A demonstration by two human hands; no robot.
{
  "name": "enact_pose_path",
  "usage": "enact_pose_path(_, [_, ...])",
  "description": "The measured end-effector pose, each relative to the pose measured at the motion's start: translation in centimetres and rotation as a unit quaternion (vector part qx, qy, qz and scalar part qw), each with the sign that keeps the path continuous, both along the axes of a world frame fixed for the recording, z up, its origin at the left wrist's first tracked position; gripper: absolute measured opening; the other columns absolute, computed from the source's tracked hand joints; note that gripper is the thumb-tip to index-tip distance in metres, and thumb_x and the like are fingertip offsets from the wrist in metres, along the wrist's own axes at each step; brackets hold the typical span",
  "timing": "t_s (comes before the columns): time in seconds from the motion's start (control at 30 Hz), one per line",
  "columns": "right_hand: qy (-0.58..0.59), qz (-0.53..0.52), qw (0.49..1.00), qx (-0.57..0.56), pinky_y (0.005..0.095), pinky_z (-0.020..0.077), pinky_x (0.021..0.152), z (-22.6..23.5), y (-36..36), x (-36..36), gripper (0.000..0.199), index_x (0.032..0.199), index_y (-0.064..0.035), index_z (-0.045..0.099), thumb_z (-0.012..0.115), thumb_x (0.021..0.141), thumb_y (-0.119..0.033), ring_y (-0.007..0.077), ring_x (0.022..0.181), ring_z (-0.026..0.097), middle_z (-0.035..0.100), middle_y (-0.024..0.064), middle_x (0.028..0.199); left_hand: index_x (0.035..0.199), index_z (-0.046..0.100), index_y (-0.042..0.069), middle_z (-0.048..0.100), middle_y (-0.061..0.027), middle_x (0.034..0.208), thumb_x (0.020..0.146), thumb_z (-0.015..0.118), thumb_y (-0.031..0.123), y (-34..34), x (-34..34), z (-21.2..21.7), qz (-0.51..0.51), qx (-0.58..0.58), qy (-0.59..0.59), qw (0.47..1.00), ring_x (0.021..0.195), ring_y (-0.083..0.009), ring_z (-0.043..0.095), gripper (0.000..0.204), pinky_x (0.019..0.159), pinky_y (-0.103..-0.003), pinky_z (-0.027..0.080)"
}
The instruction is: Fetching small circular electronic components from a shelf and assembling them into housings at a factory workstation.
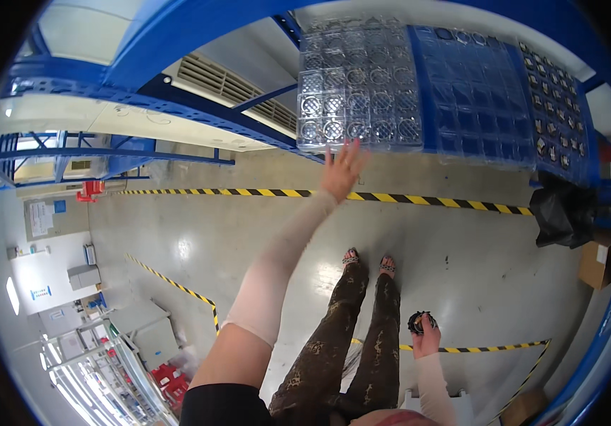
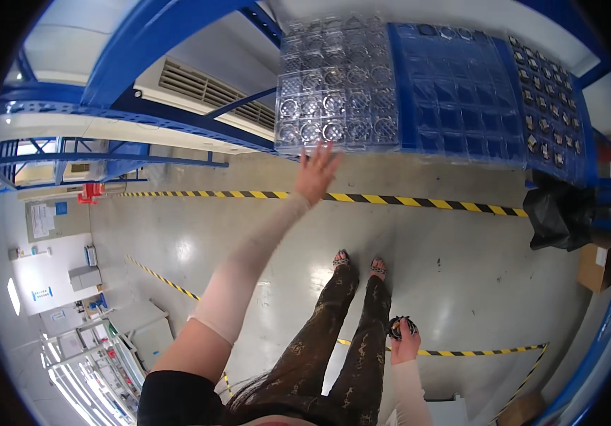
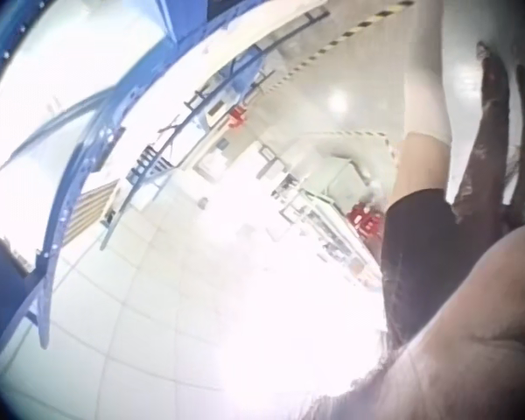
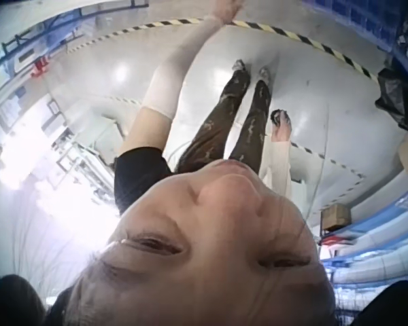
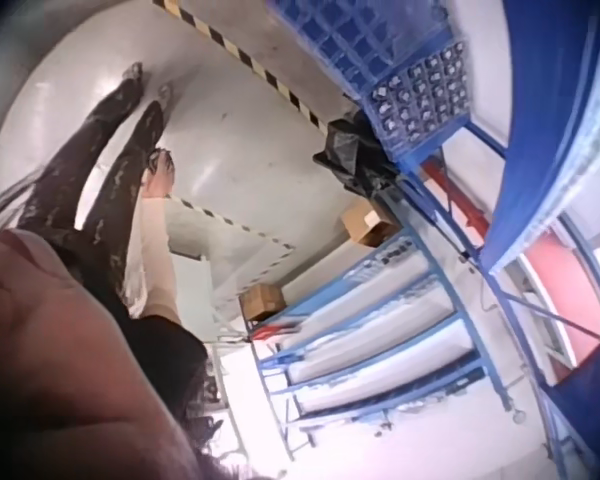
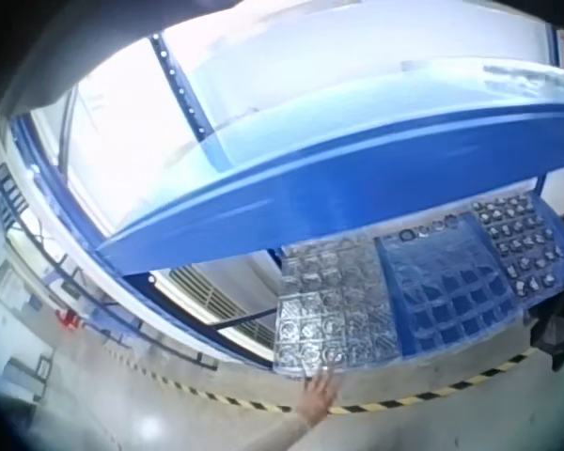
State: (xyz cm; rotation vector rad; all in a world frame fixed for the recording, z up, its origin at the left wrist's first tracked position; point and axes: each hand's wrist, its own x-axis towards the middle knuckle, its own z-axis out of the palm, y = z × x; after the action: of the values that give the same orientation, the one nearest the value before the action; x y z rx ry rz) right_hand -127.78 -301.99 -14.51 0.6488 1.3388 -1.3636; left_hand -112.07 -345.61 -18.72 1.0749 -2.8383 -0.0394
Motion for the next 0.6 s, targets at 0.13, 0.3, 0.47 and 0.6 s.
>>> enact_pose_path(0.13, [0.004, 0.043, 0.999, 0.000, 0.0277, 0.0480, 0.061, 2.5, -3.1, 1.9, 0.018, 0.099, -0.0067, 0.058, 0.068, 0.087, -0.015, 0.0129, 0.075, 0.061, 0.063, 0.0019, 0.085, 0.147, 0.025, 0.017, 0.017, -0.0136, 0.154, 0.083, 0.061, 0.020, 12.8, 4.6, -1.4, 0.081, 0.201, -0.008, 0.976, 0.142, -0.0335, 0.016, 0.073, 0.111, -0.057, 0.018])
enact_pose_path(0.3, [-0.017, 0.128, 0.992, -0.014, 0.0281, 0.0449, 0.059, 5.6, -5.3, 3.6, 0.016, 0.100, -0.0105, 0.057, 0.067, 0.087, -0.015, 0.0117, 0.074, 0.059, 0.062, -0.0007, 0.085, 0.148, 0.019, 0.017, 0.018, -0.0152, 0.153, 0.086, 0.055, 0.052, 37.0, 14.9, -0.6, 0.265, 0.529, -0.057, 0.804, 0.140, -0.0363, 0.019, 0.079, 0.106, -0.062, 0.023])
enact_pose_path(0.47, [-0.012, 0.214, 0.976, -0.035, 0.0351, 0.0487, 0.071, 9.0, -6.6, 5.4, 0.011, 0.096, -0.0097, 0.060, 0.066, 0.088, -0.014, 0.0146, 0.082, 0.061, 0.064, 0.0011, 0.088, 0.137, 0.044, 0.024, 0.036, -0.0078, 0.146, 0.088, 0.047, 0.057, 45.8, 16.4, 5.1, 0.247, 0.504, -0.104, 0.821, 0.138, -0.0302, 0.027, 0.059, 0.102, -0.066, 0.026])
enact_pose_path(0.6, [-0.045, 0.282, 0.956, -0.067, 0.0338, 0.0500, 0.072, 12.7, -8.4, 8.1, 0.010, 0.097, -0.0087, 0.061, 0.064, 0.089, -0.014, 0.0140, 0.082, 0.062, 0.064, 0.0015, 0.088, 0.129, 0.054, 0.011, 0.048, -0.0135, 0.137, 0.088, 0.054, 0.046, 46.9, 18.0, 3.1, 0.343, 0.551, 0.045, 0.760, 0.128, -0.0322, 0.043, 0.054, 0.108, -0.044, 0.031])
